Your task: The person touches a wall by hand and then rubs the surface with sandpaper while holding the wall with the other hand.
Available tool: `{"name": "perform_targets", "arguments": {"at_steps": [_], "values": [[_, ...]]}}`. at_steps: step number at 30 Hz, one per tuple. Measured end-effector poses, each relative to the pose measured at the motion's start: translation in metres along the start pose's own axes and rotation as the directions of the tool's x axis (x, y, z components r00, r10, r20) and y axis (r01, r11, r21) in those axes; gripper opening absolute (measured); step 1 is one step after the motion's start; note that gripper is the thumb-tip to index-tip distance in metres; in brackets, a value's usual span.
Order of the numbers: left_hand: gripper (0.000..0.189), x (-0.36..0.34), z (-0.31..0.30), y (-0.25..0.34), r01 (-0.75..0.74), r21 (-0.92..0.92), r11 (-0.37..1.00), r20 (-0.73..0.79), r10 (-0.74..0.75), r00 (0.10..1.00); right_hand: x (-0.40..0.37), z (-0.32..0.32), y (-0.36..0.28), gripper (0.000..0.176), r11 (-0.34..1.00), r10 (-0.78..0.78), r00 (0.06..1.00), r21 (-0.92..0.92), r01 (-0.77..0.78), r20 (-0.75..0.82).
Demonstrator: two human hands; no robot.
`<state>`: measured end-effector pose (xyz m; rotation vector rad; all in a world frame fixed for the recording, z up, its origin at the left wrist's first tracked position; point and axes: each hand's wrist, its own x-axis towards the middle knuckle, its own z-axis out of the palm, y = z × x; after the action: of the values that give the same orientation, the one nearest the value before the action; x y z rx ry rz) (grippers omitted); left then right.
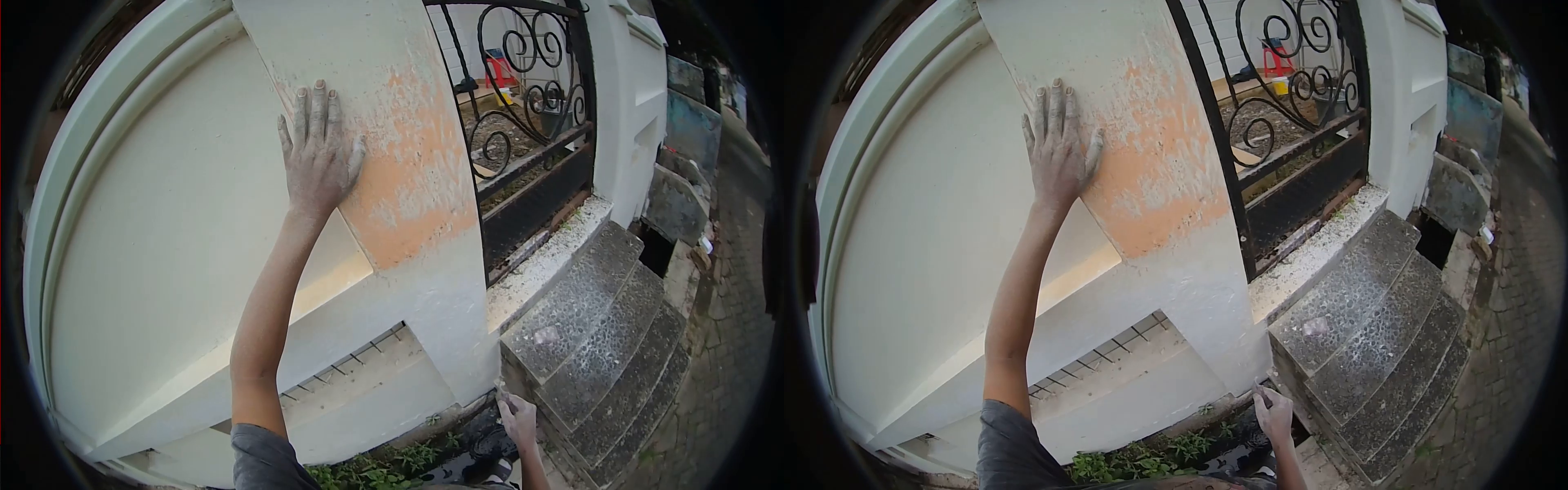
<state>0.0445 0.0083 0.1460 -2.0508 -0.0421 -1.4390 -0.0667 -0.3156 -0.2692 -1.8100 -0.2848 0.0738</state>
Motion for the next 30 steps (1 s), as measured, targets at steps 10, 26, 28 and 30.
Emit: {"name": "perform_targets", "arguments": {"at_steps": [10,26,28,30], "values": [[0.059,-0.050,0.017,0.032,0.057,-0.082,0.995,-0.034,-0.059,0.998,0.075,0.024,-0.057,0.013,0.986,-0.161,0.985,0.030,0.163,-0.054],[0.060,-0.093,0.019,0.057,-0.104,-0.145,0.984,0.062,0.114,0.992,0.276,0.121,-0.107,0.032,0.623,-0.747,0.372,-0.382,0.683,-0.551],[0.061,-0.093,0.020,0.057,-0.117,-0.154,0.981,0.042,0.125,0.991,0.283,0.139,-0.105,0.039,0.662,-0.689,0.350,-0.354,0.661,-0.634],[0.060,-0.090,0.021,0.054,-0.145,-0.158,0.977,0.020,0.150,0.988,0.287,0.145,-0.100,0.035,0.661,-0.684,0.326,-0.367,0.654,-0.653]]}}
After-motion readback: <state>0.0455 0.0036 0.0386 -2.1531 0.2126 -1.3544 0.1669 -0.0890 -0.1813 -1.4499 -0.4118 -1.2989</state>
